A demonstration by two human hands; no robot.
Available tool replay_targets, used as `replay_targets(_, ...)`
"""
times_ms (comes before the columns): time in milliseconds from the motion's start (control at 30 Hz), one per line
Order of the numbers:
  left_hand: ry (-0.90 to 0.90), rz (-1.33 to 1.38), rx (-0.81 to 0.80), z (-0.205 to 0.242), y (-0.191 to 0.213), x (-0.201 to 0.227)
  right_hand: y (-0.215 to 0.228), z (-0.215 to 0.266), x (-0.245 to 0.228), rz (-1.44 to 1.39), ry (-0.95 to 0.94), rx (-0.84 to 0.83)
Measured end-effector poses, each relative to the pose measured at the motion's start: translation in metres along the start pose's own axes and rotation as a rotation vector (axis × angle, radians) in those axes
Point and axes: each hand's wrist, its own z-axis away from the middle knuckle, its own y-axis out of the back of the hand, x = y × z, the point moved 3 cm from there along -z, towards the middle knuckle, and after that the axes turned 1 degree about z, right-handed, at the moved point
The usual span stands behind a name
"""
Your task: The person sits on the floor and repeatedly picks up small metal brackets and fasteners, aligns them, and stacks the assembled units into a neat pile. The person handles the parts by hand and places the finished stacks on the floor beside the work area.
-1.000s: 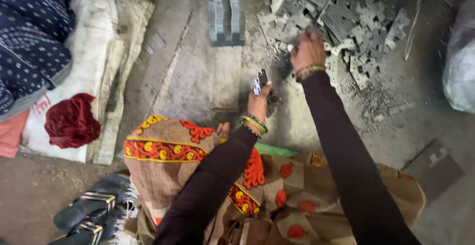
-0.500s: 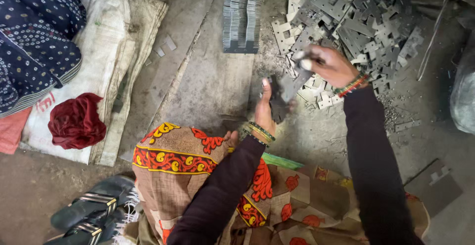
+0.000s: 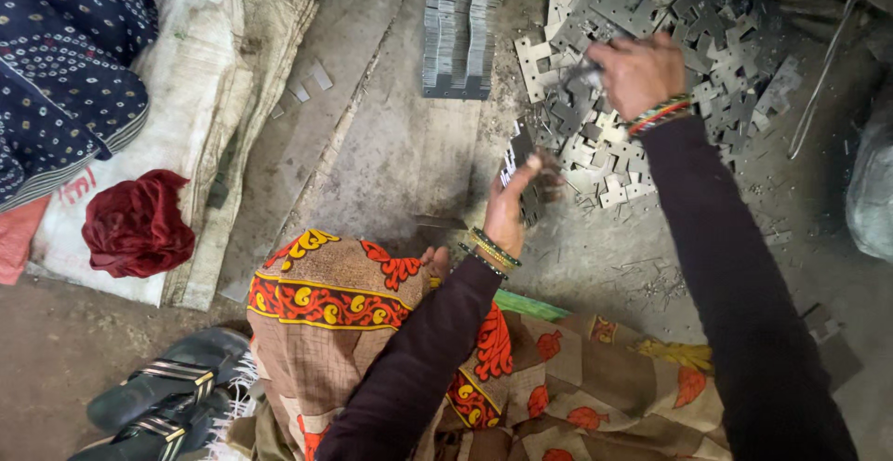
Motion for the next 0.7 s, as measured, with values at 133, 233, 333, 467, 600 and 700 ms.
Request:
replay_targets(133, 0.053, 0.113, -0.01, 0.0, -0.002, 0.009, -0.026, -0.001, -0.032, 0.108, 0.035, 0.133)
replay_targets(233, -0.026, 0.12, -0.026, -0.003, 0.002, 0.016, -0.03, 0.031, -0.052, 0.157, 0.042, 0.191)
replay_targets(333, -0.113, 0.131, 0.056, -0.006, 0.008, 0.016, -0.015, 0.086, -0.061, 0.023, 0.051, 0.123)
replay_targets(467, -0.139, 0.065, 0.209, -0.002, 0.014, 0.015, 0.017, 0.123, -0.066, -0.042, -0.103, 0.009)
replay_targets(600, -0.145, 0.035, 0.268, 0.004, 0.014, 0.018, 0.053, 0.12, -0.06, -0.489, -0.284, 0.125)
replay_targets(700, -0.167, 0.064, 0.23, 0.006, 0.007, 0.023, 0.048, 0.096, -0.066, -1.07, -0.394, -0.061)
